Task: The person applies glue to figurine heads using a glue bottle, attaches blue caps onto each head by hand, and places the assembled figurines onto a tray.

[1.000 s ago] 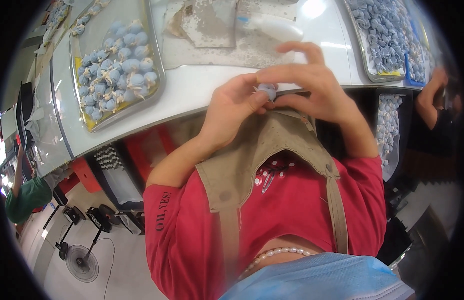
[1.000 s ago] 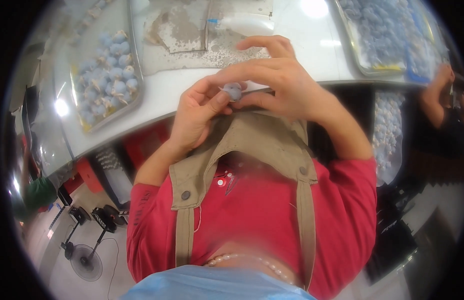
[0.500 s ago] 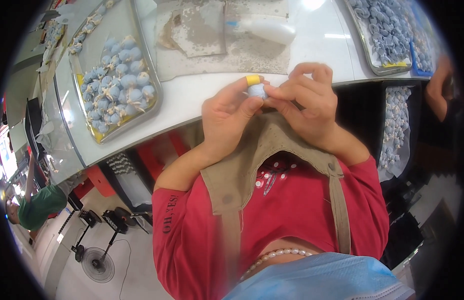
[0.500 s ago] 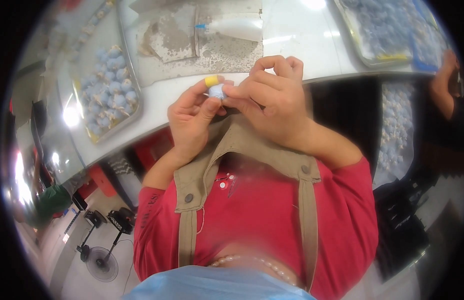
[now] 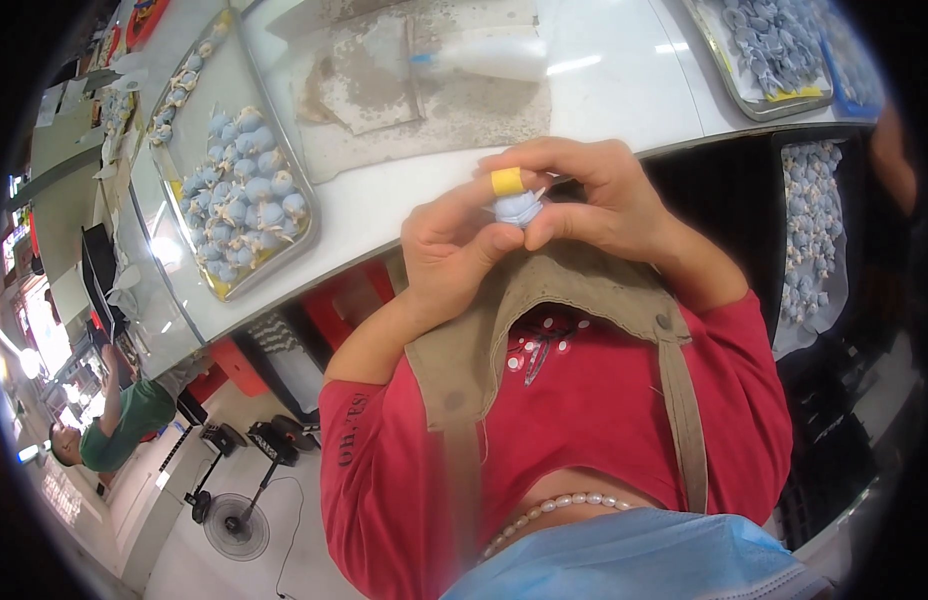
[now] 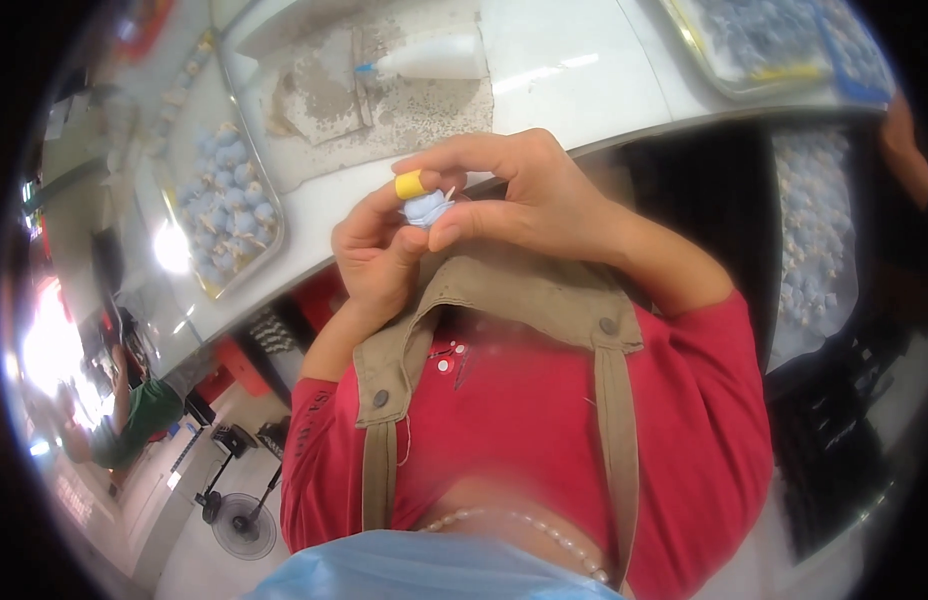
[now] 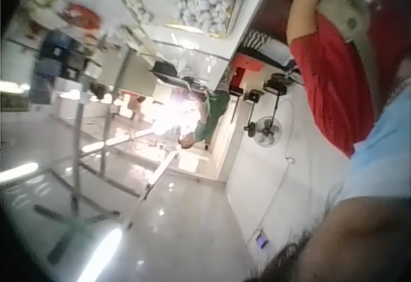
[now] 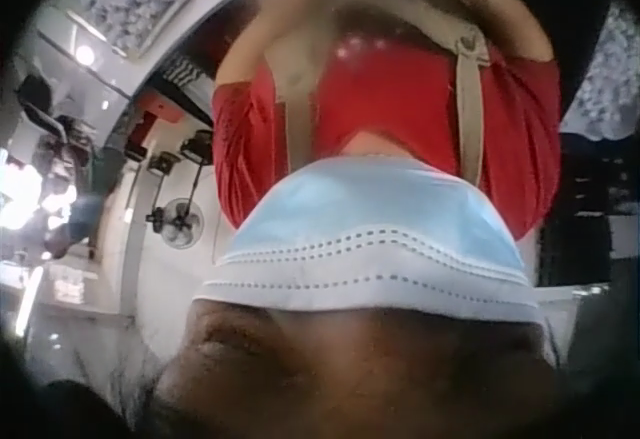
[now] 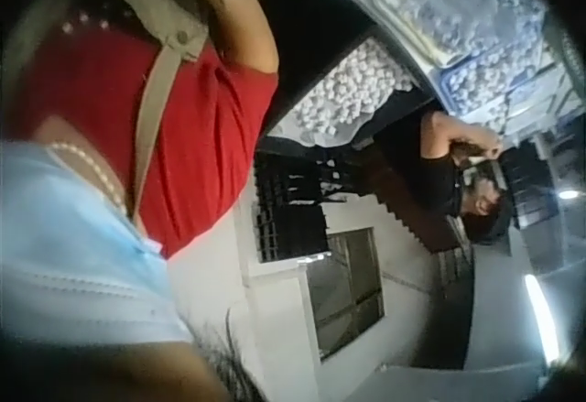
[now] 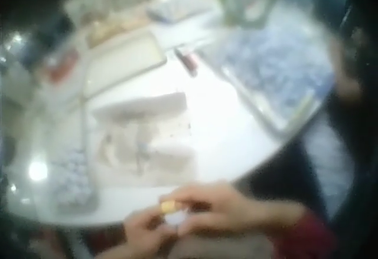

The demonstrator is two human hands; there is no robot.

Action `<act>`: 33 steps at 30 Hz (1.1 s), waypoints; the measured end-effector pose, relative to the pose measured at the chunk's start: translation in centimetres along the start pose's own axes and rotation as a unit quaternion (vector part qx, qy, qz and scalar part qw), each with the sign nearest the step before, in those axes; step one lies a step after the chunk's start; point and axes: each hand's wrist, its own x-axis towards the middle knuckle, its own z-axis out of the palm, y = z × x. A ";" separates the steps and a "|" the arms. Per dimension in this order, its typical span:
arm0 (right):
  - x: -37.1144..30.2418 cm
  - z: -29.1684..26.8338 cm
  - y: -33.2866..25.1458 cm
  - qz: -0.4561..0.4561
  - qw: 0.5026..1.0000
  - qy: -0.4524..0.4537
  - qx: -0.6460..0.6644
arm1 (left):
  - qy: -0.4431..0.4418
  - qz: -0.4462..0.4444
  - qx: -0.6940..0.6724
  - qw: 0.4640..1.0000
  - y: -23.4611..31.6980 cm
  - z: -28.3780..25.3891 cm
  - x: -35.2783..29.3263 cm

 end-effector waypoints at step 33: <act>4.1 2.5 -4.0 -0.085 0.947 0.182 -0.251 | 0.222 0.178 0.826 0.487 13.9 -28.1 13.0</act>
